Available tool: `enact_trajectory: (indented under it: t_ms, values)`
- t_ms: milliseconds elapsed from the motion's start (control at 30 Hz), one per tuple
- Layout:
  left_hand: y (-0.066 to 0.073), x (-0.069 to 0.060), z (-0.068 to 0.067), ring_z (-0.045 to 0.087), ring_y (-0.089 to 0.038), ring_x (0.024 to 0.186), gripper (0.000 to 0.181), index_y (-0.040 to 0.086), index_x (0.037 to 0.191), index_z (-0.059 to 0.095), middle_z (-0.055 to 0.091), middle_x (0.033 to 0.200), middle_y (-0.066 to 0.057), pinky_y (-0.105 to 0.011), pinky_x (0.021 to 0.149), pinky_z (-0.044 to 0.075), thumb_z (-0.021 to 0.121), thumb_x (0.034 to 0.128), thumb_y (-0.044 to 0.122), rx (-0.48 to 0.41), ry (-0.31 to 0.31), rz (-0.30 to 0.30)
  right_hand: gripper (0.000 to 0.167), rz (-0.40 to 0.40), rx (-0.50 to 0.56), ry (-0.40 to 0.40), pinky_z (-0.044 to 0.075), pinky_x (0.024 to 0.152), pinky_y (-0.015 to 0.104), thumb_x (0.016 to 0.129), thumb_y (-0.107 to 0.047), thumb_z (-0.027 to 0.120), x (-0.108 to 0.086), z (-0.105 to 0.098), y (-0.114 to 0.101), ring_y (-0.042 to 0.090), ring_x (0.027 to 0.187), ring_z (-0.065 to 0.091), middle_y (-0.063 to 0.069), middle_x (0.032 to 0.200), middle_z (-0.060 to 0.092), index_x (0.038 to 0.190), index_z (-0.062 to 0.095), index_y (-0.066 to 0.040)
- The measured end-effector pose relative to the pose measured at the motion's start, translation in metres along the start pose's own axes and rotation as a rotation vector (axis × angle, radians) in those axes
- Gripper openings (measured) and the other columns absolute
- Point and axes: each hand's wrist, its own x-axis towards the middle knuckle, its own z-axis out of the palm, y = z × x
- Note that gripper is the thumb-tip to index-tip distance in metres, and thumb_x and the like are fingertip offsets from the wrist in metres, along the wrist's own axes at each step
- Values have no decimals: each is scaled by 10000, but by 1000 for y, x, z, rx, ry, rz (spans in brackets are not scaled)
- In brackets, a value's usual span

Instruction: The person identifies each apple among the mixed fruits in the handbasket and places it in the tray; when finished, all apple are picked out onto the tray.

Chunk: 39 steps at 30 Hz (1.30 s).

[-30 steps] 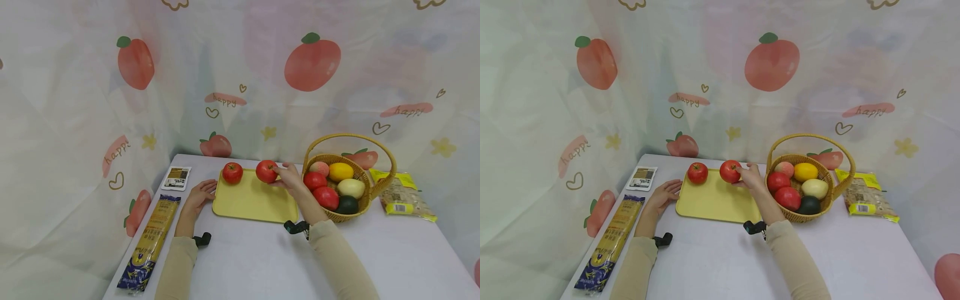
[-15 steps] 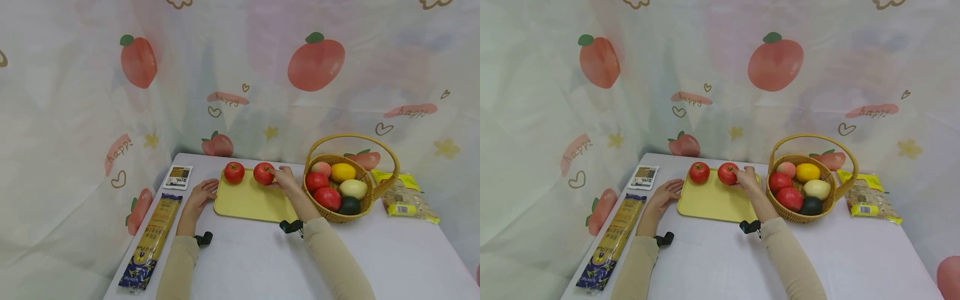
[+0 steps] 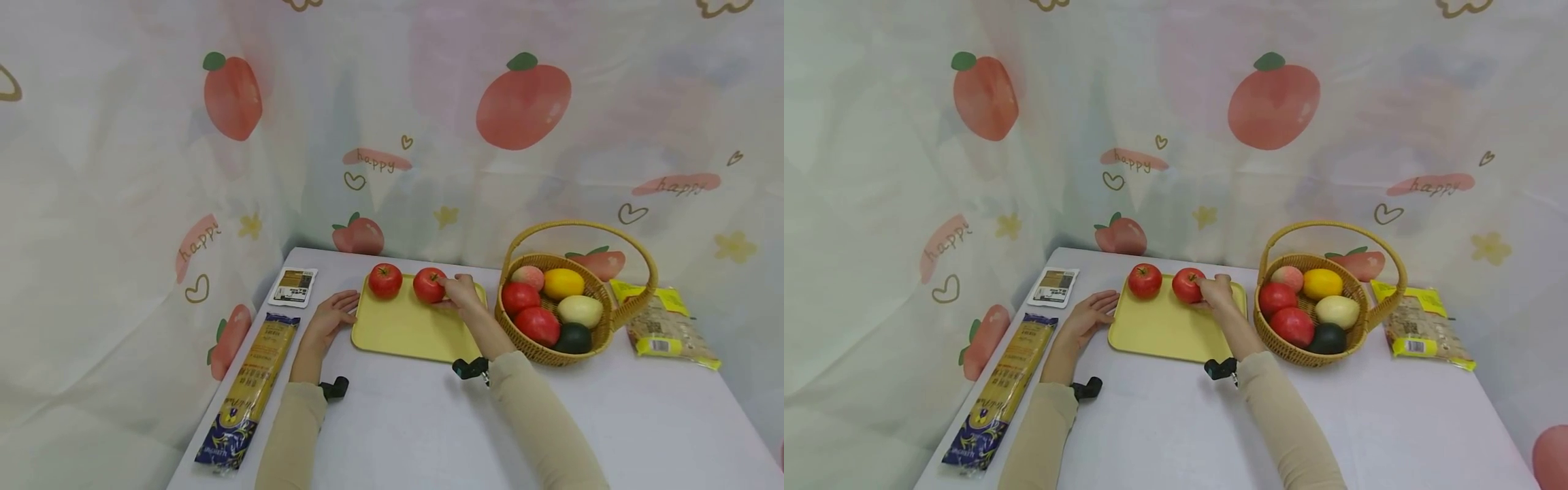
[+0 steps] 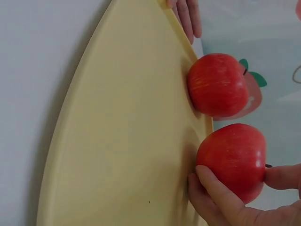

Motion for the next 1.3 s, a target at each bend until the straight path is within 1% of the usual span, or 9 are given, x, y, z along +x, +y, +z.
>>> enact_trajectory:
  t_ms: [433,533,667,867,900,1000,1100,1200,1300]
  values:
    - [-1,0,1,510,-296,1427,728,17,1486,521,550,1516,-176,-413,1138,470,576,820,-273,-6,-1,-6,809,30,15,21,498,1045,568,1045,-102,573,4,0,1,438,1423,449,270,1675,160,1617,35,94]
    - [-1,0,2,516,-289,1423,726,25,1484,528,555,1513,-166,-407,1137,472,577,822,-271,-2,1,-10,813,44,-5,19,510,1050,538,1039,-121,603,6,-3,2,436,1391,489,272,1649,230,1616,73,97]
    - [-1,1,2,518,-294,1422,721,25,1482,532,558,1512,-168,-410,1129,478,576,825,-269,5,6,-9,807,59,-56,19,516,1056,517,1028,-166,640,7,-8,3,439,1296,582,265,1584,357,1614,146,88]
    - [0,1,1,516,-284,1425,724,32,1485,530,558,1515,-159,-406,1131,478,580,826,-265,15,8,-12,696,53,-57,10,504,1069,527,1024,-175,642,4,-13,1,375,1169,673,219,1484,450,1565,291,86]
    - [0,1,1,516,-283,1425,724,31,1486,529,557,1515,-159,-406,1134,476,579,827,-265,15,6,-12,680,47,-64,5,499,1073,528,1026,-176,632,3,-14,0,379,1185,669,223,1481,458,1559,305,93]
    - [0,1,1,513,-284,1427,724,30,1489,525,555,1517,-160,-407,1137,472,579,829,-263,18,6,-13,719,35,-64,-14,483,1087,533,1037,-188,612,1,-18,-2,404,1266,625,253,1513,466,1596,250,84]
    - [0,1,2,516,-284,1424,729,29,1487,528,559,1513,-161,-404,1134,474,578,824,-269,16,12,-14,679,46,-32,-29,468,1107,531,1049,-196,594,-3,-22,-7,454,1345,548,252,1563,438,1601,286,52]
    - [0,1,1,515,-287,1425,737,25,1488,527,556,1515,-167,-407,1133,474,577,818,-276,16,13,-10,613,44,-1,-39,451,1129,533,1058,-176,569,-9,-24,-13,464,1381,511,246,1583,410,1585,336,31]
    - [-1,1,1,513,-291,1426,741,21,1489,525,554,1516,-173,-410,1132,473,573,815,-282,17,13,-7,601,20,1,-58,435,1142,543,1066,-160,532,-15,-27,-19,467,1415,470,251,1607,362,1591,314,32]
